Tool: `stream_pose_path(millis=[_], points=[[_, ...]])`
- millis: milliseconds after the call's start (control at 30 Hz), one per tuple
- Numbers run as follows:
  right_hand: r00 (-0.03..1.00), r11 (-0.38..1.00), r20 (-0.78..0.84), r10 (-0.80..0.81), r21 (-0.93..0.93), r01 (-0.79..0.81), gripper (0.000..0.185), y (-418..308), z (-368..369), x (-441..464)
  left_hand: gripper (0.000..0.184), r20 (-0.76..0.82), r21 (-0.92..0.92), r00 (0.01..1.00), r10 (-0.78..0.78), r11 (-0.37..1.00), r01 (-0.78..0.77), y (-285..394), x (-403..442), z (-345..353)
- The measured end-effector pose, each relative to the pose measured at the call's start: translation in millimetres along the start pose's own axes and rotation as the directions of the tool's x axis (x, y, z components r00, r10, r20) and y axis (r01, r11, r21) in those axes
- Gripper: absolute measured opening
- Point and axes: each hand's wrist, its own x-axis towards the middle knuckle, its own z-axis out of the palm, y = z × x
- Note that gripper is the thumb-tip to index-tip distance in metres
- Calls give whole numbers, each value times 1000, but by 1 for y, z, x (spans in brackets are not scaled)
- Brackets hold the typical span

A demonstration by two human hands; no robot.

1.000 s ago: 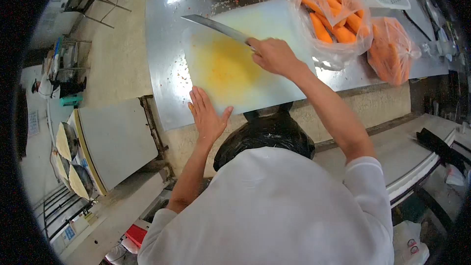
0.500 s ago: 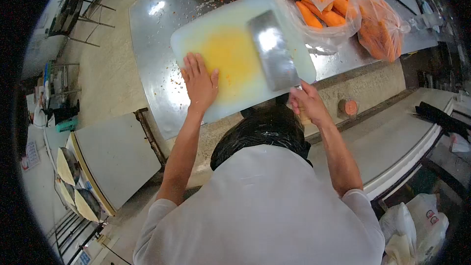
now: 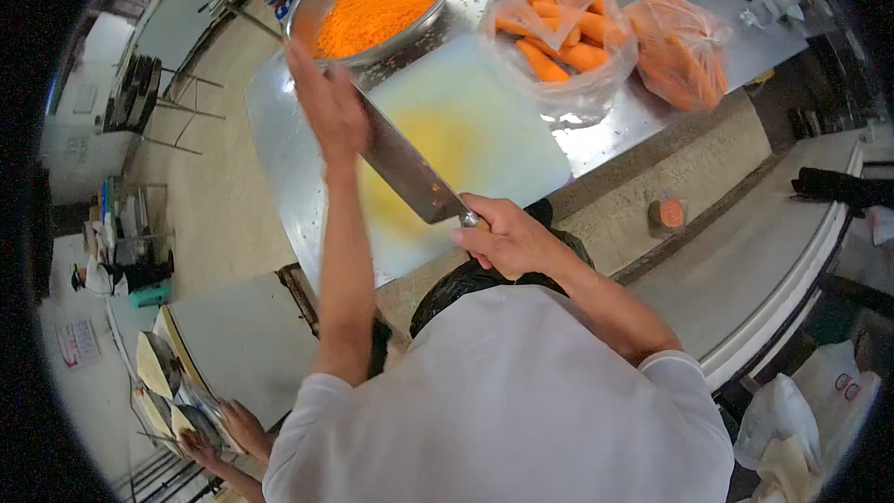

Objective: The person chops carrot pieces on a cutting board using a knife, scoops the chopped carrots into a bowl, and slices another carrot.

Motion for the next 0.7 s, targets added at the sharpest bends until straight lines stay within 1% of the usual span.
stream_pose_path(millis=[33, 67, 100, 133, 167, 200, 233, 300, 333, 433, 467, 500, 567, 600, 633, 667, 700], points=[[999, 999, -47, -12, -41, 10, 21, -11, -4, -2, 55, -82, -132, 992, 96, 985, -107, -16, 42, 5], [995, 997, -94, -22, -82, 14, 21, -17, -10, -4, 43, 117, 22, 993, -22, 1000, 20, -58, 70, 25], [992, 994, -126, -28, -106, 15, 20, -2, -21, 4, 33, 289, 198, 942, -168, 974, 112, -108, 88, 45], [989, 997, -145, 16, -70, -26, 20, 7, -27, 0, 27, 295, 307, 955, 18, 945, -112, -173, 92, 57], [985, 998, -166, 42, -44, -50, 20, 11, -36, -1, 22, 303, 409, 929, 213, 851, -329, -211, 104, 74], [980, 997, -185, 69, -9, -72, 21, 18, -45, 0, 22, 145, 245, 984, 102, 960, -136, -176, 114, 71], [978, 995, -191, 83, 74, -70, 21, 38, -53, -1, 23, 33, 41, 998, -52, 998, 50, -133, 121, 56], [970, 991, -206, 125, 64, -115, 21, 66, -68, -8, 22, -32, 65, 994, -102, 992, 104, -86, 148, 45], [968, 990, -207, 142, 49, -135, 21, 71, -76, -11, 22, -76, 80, 989, -129, 988, 135, -78, 155, 46], [966, 981, -184, 181, 102, -165, 23, 71, -97, -10, 28, -34, 231, 995, -91, 968, 96, -96, 158, 63], [967, 980, -171, 187, 101, -172, 24, 76, -102, -9, 30, 33, 478, 999, -26, 878, 7, -104, 145, 74], [969, 979, -156, 192, 97, -179, 25, 82, -108, -4, 31, 112, 686, 994, 20, 722, -92, -119, 125, 87], [975, 982, -121, 184, 76, -175, 26, 77, -123, 8, 34, 178, 716, 976, 128, 664, -218, -129, 111, 108], [979, 983, -109, 174, 69, -168, 27, 70, -127, 12, 34, 150, 558, 966, 211, 789, -259, -122, 106, 122], [979, 982, -92, 180, 69, -174, 27, 68, -126, 13, 35, 120, 374, 954, 273, 878, -298, -109, 92, 132], [978, 979, -87, 191, 92, -183, 25, 70, -125, 16, 33, 223, 198, 972, 74, 973, -119, -69, 78, 140], [978, 977, -82, 193, 105, -184, 23, 70, -126, 24, 31, 341, 39, 935, -101, 995, 94, -23, 67, 150]])
